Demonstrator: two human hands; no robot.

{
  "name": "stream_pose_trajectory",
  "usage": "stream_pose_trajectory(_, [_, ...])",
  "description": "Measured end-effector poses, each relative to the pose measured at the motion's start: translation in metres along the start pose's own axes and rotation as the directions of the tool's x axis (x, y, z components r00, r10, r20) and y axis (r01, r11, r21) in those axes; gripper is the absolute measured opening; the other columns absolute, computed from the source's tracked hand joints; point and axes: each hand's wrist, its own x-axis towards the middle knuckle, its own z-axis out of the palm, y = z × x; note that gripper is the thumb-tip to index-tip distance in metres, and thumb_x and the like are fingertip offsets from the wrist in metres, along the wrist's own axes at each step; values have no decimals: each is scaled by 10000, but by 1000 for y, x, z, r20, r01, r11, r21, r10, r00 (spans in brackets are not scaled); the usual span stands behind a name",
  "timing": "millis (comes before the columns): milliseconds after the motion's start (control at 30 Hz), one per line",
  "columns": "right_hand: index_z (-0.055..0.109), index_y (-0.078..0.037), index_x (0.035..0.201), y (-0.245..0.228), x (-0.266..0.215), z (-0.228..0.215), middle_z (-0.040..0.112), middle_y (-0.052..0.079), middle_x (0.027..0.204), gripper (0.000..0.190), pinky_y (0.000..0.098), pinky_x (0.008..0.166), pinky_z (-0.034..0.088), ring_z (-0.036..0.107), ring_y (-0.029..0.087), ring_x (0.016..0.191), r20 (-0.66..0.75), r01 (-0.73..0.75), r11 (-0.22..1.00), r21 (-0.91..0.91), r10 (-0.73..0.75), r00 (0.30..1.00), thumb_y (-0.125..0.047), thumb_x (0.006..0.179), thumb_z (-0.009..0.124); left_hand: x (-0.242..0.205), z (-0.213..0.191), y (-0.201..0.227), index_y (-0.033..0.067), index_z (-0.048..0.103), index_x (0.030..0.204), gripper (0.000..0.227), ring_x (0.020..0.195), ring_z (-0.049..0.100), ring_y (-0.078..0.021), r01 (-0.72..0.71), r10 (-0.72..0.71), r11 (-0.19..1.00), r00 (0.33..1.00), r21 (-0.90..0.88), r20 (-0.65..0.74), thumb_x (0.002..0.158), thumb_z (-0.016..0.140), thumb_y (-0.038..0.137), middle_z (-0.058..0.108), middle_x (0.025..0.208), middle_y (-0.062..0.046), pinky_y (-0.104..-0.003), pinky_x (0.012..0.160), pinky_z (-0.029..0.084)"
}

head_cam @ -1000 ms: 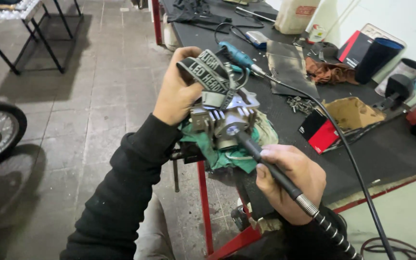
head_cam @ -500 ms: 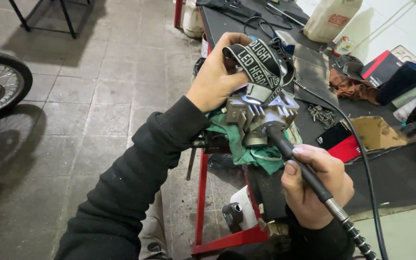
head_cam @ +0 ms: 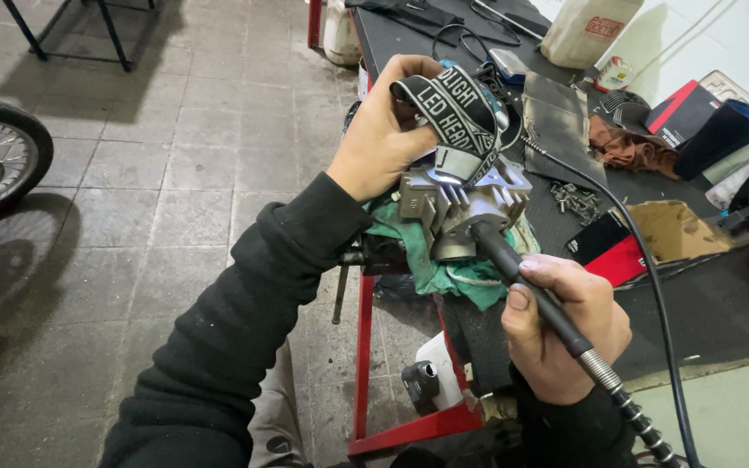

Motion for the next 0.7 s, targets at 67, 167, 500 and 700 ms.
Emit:
stream_pose_trajectory(67, [602,-28,1187,1,0,0,721,120,992,294,226,720,553,695,125,741,6,-3,1000,-2,3,1000,-208,1010,752,0,-1,0,40,479,1357,562,1089,655,-115,-4,4,1000,1000,-2,-2,844,636,-129,632,1173,-44,-276,973,567])
stream_pose_trajectory(167, [606,-28,1183,0,1,0,724,108,969,292,224,710,551,694,121,723,8,-14,1000,4,14,1000,-215,1010,748,0,0,0,42,479,1357,555,1077,652,-113,-5,5,1000,1000,28,-1,856,652,-122,638,1168,-45,-273,952,561])
stream_pose_trajectory(500, [595,-28,1168,-2,3,5,730,142,1035,283,229,691,553,702,145,730,-5,9,1000,17,-9,1000,-175,995,764,0,-1,1,45,477,1354,545,1087,666,-118,-10,10,1000,1000,30,8,867,666,-111,634,1176,-43,-281,961,579])
stream_pose_trajectory(700, [590,-37,1194,0,1,7,726,156,1052,290,254,751,575,737,186,831,15,55,998,19,-55,998,-166,1008,773,-1,-1,1,39,476,1354,539,1097,667,-128,-21,20,999,1000,35,10,873,666,-112,633,1182,-52,-290,969,581])
